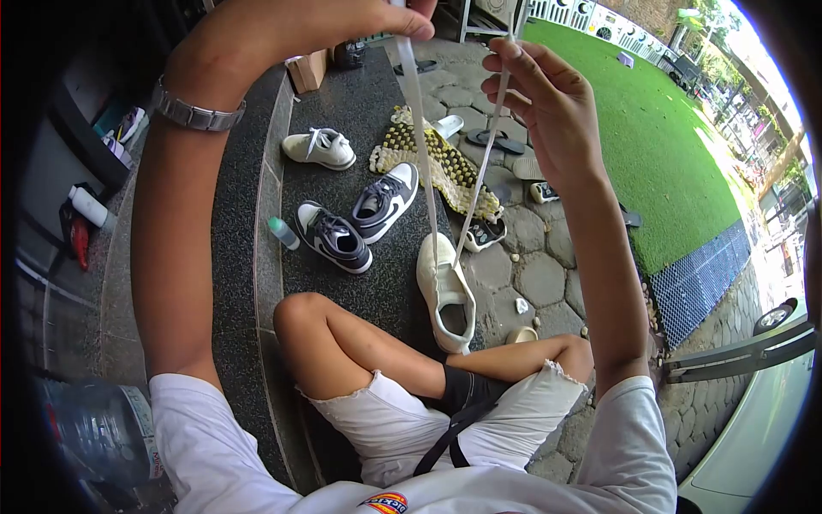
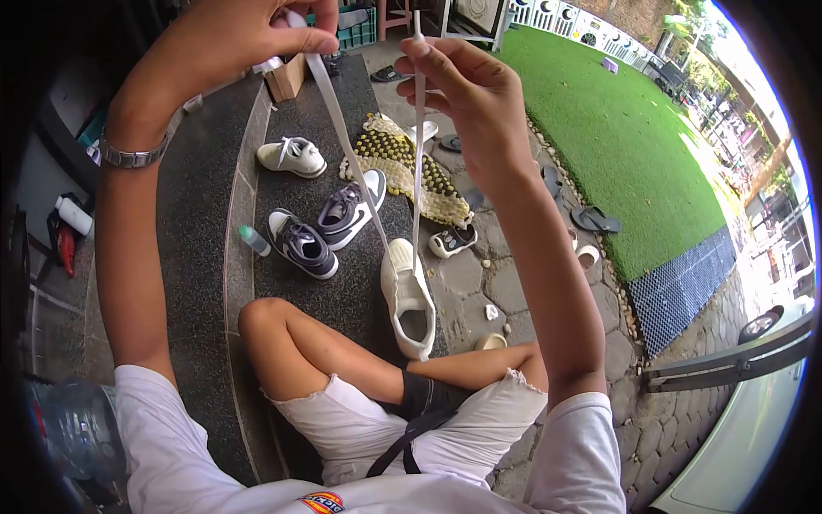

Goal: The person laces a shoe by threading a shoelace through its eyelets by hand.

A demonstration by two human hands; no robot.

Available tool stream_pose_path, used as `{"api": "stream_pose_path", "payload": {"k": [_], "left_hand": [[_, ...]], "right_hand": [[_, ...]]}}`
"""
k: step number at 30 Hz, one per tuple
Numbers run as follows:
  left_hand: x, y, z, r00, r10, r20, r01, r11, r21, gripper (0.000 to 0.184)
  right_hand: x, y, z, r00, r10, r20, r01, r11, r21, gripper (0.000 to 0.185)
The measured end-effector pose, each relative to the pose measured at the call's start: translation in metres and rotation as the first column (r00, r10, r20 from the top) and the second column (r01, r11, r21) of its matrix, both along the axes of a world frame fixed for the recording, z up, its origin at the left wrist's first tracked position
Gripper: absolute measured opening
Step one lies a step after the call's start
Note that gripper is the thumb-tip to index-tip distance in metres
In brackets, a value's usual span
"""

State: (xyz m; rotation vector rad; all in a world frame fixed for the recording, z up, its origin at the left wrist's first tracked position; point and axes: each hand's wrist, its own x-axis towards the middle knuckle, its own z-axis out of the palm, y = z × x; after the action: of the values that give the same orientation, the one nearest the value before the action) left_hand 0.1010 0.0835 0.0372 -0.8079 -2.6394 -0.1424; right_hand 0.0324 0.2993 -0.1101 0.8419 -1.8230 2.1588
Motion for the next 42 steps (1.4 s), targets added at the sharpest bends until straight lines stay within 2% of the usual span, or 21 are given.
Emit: {"api": "stream_pose_path", "payload": {"k": [2,6,7,8,10,12,13,14,16,17,19,25,28,32,33,34,36,37,39,41,42], "left_hand": [[-0.022,-0.013,-0.006,0.939,-0.269,-0.215,0.265,0.963,-0.046,0.018],[-0.03,-0.033,-0.017,0.991,0.025,0.132,-0.019,0.999,-0.042,0.023],[-0.049,-0.073,-0.034,0.979,0.089,0.181,-0.056,0.982,-0.179,0.026],[-0.062,-0.101,-0.051,0.966,0.151,0.209,-0.079,0.945,-0.318,0.029],[-0.047,-0.113,-0.094,0.826,0.564,0.009,-0.453,0.673,-0.585,0.027],[-0.034,-0.122,-0.165,0.901,0.33,-0.283,-0.433,0.733,-0.525,0.029],[-0.036,-0.112,-0.195,0.928,0.342,-0.145,-0.37,0.812,-0.451,0.03],[-0.039,-0.092,-0.223,0.943,0.333,-0.008,-0.313,0.879,-0.36,0.031],[-0.031,-0.04,-0.285,0.897,0.363,0.253,-0.305,0.922,-0.239,0.033],[-0.03,-0.02,-0.316,0.816,0.333,0.473,-0.296,0.943,-0.152,0.038],[-0.019,0.012,-0.398,0.739,0.308,0.598,-0.36,0.932,-0.036,0.047],[-0.003,0.036,-0.456,0.539,0.312,0.783,-0.417,0.906,-0.074,0.062],[-0.008,0.032,-0.464,0.477,0.288,0.831,-0.419,0.905,-0.073,0.061],[-0.02,0.033,-0.467,0.255,0.177,0.951,-0.404,0.913,-0.061,0.062],[-0.019,0.034,-0.468,0.231,0.164,0.959,-0.395,0.917,-0.062,0.062],[-0.018,0.035,-0.471,0.27,0.19,0.944,-0.385,0.92,-0.075,0.063],[-0.017,0.036,-0.475,0.349,0.246,0.904,-0.373,0.922,-0.107,0.066],[-0.01,0.037,-0.479,0.481,0.275,0.832,-0.405,0.912,-0.067,0.069],[-0.005,0.039,-0.476,0.449,0.3,0.841,-0.457,0.886,-0.072,0.07],[-0.003,0.044,-0.478,0.427,0.317,0.847,-0.55,0.834,-0.035,0.072],[-0.005,0.044,-0.478,0.423,0.323,0.847,-0.569,0.822,-0.029,0.072]], "right_hand": [[0.0,-0.005,0.006,0.999,-0.023,-0.028,0.023,1.0,0.018,0.029],[0.01,0.003,0.005,0.995,-0.042,-0.093,0.046,0.998,0.047,0.031],[0.018,0.028,-0.01,0.981,0.193,-0.005,-0.175,0.902,0.395,0.036],[0.025,0.053,-0.025,0.912,0.401,0.092,-0.347,0.63,0.695,0.042],[0.045,0.069,-0.062,0.744,0.492,0.452,-0.549,0.062,0.834,0.041],[0.065,0.05,-0.082,0.649,0.476,0.594,-0.677,0.003,0.736,0.034],[0.067,0.045,-0.091,0.599,0.462,0.654,-0.729,-0.024,0.685,0.034],[0.052,0.043,-0.123,0.749,0.495,0.44,-0.57,0.143,0.809,0.028],[0.019,0.025,-0.184,0.963,0.229,0.144,-0.218,0.343,0.914,0.019],[0.005,0.014,-0.221,0.994,0.098,-0.042,0.008,0.329,0.944,0.015],[-0.015,0.003,-0.287,0.965,0.099,-0.244,0.206,0.293,0.934,0.014],[-0.022,-0.01,-0.348,0.845,0.416,-0.337,0.315,0.124,0.941,0.009],[-0.022,-0.006,-0.36,0.787,0.433,-0.44,0.391,0.203,0.898,0.006],[-0.034,0.01,-0.357,0.986,0.068,-0.151,0.098,0.499,0.861,0.008],[-0.035,0.014,-0.356,0.988,-0.104,0.114,-0.025,0.623,0.782,0.01],[-0.033,0.012,-0.364,0.91,-0.237,0.34,-0.049,0.753,0.656,0.008],[-0.025,0.017,-0.374,0.864,-0.265,0.428,0.014,0.862,0.507,0.016],[-0.016,0.014,-0.367,0.904,-0.366,0.219,0.176,0.789,0.589,0.02],[0.014,0.005,-0.323,0.849,-0.478,-0.225,0.502,0.595,0.628,0.029],[0.059,0.005,-0.276,0.847,-0.513,0.139,0.139,0.466,0.874,0.041],[0.079,0.002,-0.276,0.858,-0.502,0.111,0.095,0.367,0.925,0.043]]}}
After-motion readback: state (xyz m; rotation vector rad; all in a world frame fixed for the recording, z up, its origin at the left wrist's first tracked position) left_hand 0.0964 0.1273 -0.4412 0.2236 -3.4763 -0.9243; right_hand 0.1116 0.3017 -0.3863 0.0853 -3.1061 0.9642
